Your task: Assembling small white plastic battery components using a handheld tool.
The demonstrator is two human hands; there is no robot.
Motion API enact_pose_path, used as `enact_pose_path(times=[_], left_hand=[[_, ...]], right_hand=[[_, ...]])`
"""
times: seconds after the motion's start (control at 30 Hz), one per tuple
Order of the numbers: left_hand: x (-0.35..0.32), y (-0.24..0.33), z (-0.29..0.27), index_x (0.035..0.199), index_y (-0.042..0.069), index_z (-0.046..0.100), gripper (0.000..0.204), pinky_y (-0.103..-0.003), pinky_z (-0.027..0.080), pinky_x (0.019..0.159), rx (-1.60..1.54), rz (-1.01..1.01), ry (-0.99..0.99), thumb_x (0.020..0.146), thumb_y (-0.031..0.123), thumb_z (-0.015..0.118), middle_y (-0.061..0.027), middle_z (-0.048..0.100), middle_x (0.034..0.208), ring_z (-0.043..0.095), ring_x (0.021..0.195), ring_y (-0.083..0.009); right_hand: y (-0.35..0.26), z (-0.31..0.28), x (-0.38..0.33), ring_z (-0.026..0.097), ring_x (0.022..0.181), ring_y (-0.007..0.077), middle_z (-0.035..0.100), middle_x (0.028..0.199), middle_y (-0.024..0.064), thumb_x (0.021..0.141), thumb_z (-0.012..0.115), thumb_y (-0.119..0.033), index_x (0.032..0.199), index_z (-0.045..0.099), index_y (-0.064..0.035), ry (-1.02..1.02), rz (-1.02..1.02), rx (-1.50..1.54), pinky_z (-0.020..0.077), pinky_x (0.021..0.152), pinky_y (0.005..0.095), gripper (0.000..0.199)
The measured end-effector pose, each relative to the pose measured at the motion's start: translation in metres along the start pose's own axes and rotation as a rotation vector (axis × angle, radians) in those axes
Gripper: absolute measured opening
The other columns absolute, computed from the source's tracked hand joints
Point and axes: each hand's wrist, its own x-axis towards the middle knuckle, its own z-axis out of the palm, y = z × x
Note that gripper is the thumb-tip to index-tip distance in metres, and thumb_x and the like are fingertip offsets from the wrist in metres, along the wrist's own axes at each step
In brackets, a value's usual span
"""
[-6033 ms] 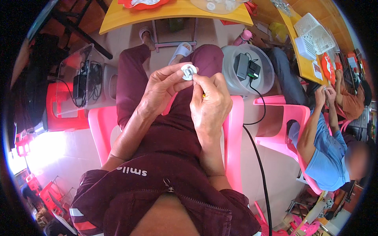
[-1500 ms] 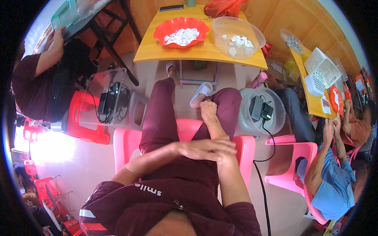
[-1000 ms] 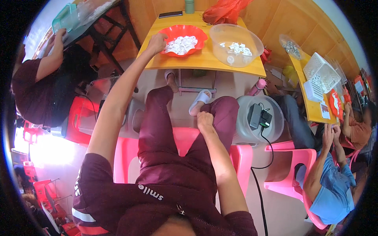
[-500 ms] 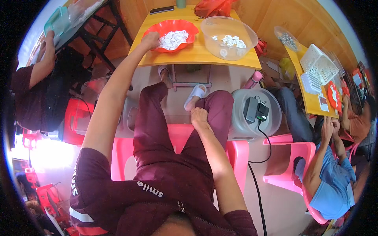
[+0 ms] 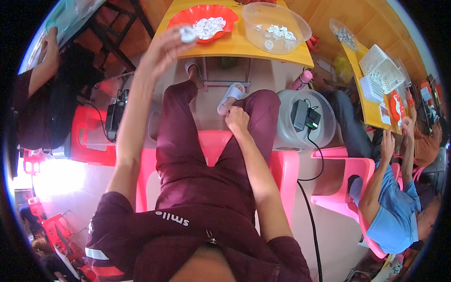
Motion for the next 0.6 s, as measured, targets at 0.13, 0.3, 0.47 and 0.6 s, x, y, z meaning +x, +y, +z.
enact_pose_path(times=[0.13, 0.3, 0.47, 0.6], left_hand=[[-0.059, -0.046, 0.056, 0.118, -0.006, 0.053, 0.038, -0.037, 0.055, 0.085, -0.433, -0.043, -0.172, 0.086, 0.013, 0.06, -0.0157, 0.061, 0.108, 0.062, 0.099, -0.0257], [-0.076, -0.076, 0.09, 0.12, -0.006, 0.052, 0.037, -0.038, 0.052, 0.09, -0.614, -0.072, -0.186, 0.088, 0.013, 0.058, -0.0216, 0.058, 0.115, 0.061, 0.102, -0.0272], [-0.089, -0.065, 0.088, 0.121, -0.005, 0.051, 0.038, -0.037, 0.051, 0.091, -0.589, -0.038, -0.142, 0.089, 0.013, 0.058, -0.0211, 0.058, 0.115, 0.06, 0.105, -0.0263], [-0.097, -0.06, 0.093, 0.121, -0.004, 0.052, 0.037, -0.036, 0.053, 0.089, -0.576, -0.033, -0.104, 0.089, 0.015, 0.058, -0.0196, 0.059, 0.114, 0.062, 0.101, -0.0256]], right_hand=[[0.003, 0.006, -0.025, 0.066, 0.073, 0.0315, 0.066, 0.076, 0.0173, 0.078, 0.065, -0.022, 0.101, 0.066, -0.0055, 0.156, 0.108, 0.521, 0.0481, 0.064, 0.0399, 0.028], [-0.016, -0.004, -0.055, 0.041, 0.045, 0.0033, 0.053, 0.06, -0.0022, 0.085, 0.066, -0.015, 0.099, 0.067, -0.0033, 0.145, 0.221, 1.094, 0.0306, 0.041, 0.0192, 0.019], [-0.055, -0.097, -0.068, 0.04, 0.046, 0.0028, 0.053, 0.063, -0.0021, 0.093, 0.054, -0.016, 0.107, 0.064, -0.0019, 0.292, 0.188, 1.36, 0.0298, 0.04, 0.0175, 0.023], [-0.089, -0.157, -0.096, 0.041, 0.048, 0.0039, 0.054, 0.071, 0.0021, 0.094, 0.05, -0.011, 0.125, 0.053, -0.0006, 0.416, 0.001, 1.281, 0.032, 0.043, 0.0175, 0.034]])
